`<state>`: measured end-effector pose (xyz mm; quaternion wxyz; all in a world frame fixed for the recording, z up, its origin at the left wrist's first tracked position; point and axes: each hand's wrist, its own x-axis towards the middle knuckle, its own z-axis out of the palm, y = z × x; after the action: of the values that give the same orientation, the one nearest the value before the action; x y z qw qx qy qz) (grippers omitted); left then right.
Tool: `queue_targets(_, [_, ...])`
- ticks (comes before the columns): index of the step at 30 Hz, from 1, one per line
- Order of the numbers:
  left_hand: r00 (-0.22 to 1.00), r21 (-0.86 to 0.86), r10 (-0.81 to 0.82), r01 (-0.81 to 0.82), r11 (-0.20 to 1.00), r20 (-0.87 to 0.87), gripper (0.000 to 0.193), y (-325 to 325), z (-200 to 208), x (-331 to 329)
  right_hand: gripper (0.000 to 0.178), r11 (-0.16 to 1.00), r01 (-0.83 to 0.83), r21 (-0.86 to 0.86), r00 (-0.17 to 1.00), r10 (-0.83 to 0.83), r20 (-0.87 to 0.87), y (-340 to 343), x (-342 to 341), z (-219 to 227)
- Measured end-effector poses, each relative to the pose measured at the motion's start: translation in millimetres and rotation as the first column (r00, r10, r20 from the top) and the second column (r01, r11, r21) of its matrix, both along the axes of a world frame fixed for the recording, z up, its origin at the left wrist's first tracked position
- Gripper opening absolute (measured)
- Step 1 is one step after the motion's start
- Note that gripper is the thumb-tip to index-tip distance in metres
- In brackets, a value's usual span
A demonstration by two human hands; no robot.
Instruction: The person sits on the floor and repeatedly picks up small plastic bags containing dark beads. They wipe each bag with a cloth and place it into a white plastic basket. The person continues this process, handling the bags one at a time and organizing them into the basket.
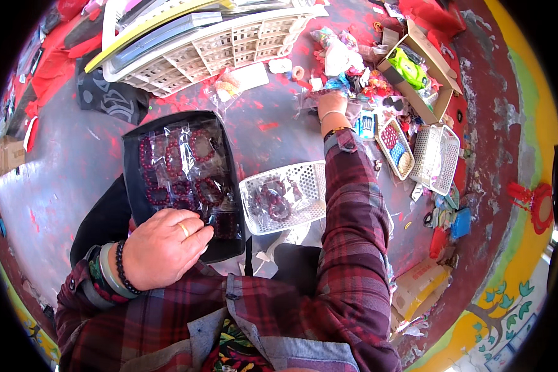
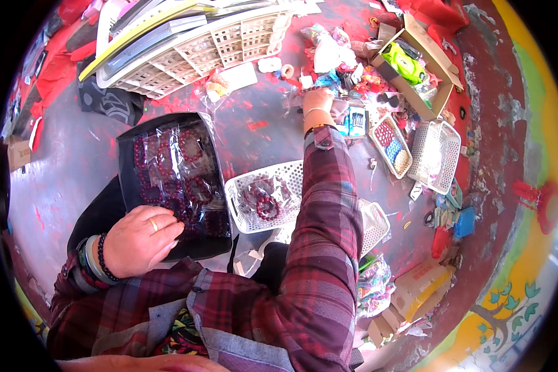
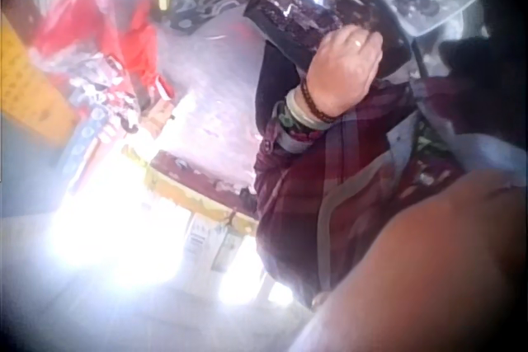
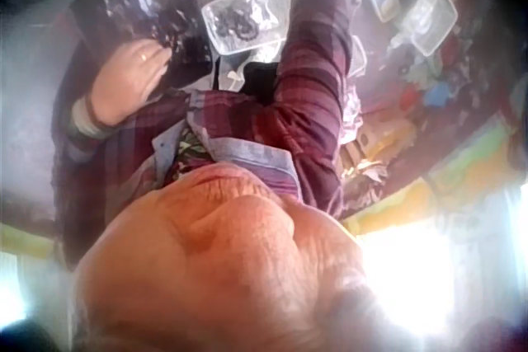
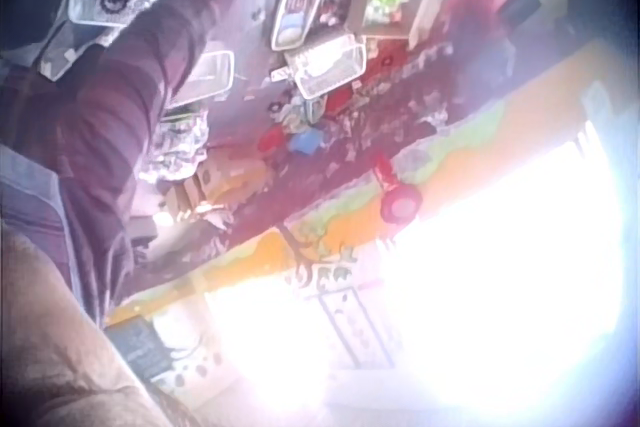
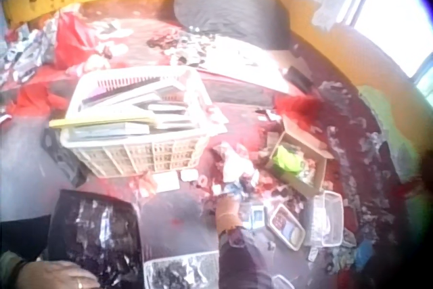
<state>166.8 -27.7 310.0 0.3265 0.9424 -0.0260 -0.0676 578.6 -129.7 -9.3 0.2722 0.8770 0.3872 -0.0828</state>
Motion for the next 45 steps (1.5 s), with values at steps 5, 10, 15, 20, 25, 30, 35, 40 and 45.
queue_targets(5, [1.000,0.005,0.007,-0.007,1.000,0.001,0.031,3,2,-3,0.024,0.980,0.095,0.176,0.995,-0.095,-0.007,-18,18,33])
queue_targets(10, [0.998,0.003,0.013,-0.013,1.000,0.060,0.030,-4,3,-12,0.025,0.832,0.221,0.508,0.963,-0.268,0.019,-63,29,104])
queue_targets(15, [0.996,-0.021,-0.001,0.003,1.000,0.086,0.030,-13,3,-19,0.020,0.575,0.045,0.817,0.996,-0.088,0.007,-132,-4,153])
queue_targets(20, [0.996,-0.016,-0.018,0.020,1.000,0.090,0.029,-19,1,-21,0.015,0.669,0.099,0.737,0.981,0.057,-0.184,-176,-94,177])
queue_targets(25, [0.996,-0.018,-0.046,0.048,0.999,0.073,0.030,-21,1,-19,0.011,0.749,0.150,0.645,0.889,0.183,-0.420,-199,-176,162])
queue_targets(30, [0.997,-0.006,-0.047,0.048,0.999,0.069,0.027,-22,0,-15,0.029,0.832,0.344,0.436,0.635,0.136,-0.760,-196,-183,171])
queue_targets(35, [0.997,0.010,-0.064,0.063,0.998,0.046,0.031,-17,1,-13,0.028,0.827,0.451,0.334,0.551,0.037,-0.834,-180,-161,177])
queue_targets(40, [0.993,-0.021,-0.110,0.111,0.994,0.051,0.028,-18,0,-17,0.021,0.944,0.039,0.329,0.641,0.229,-0.733,-162,-159,177])
queue_targets(45, [0.989,0.047,-0.103,0.099,0.994,0.108,0.016,-14,-13,-35,0.026,0.976,-0.068,0.205,0.774,0.182,-0.607,-144,-162,210])
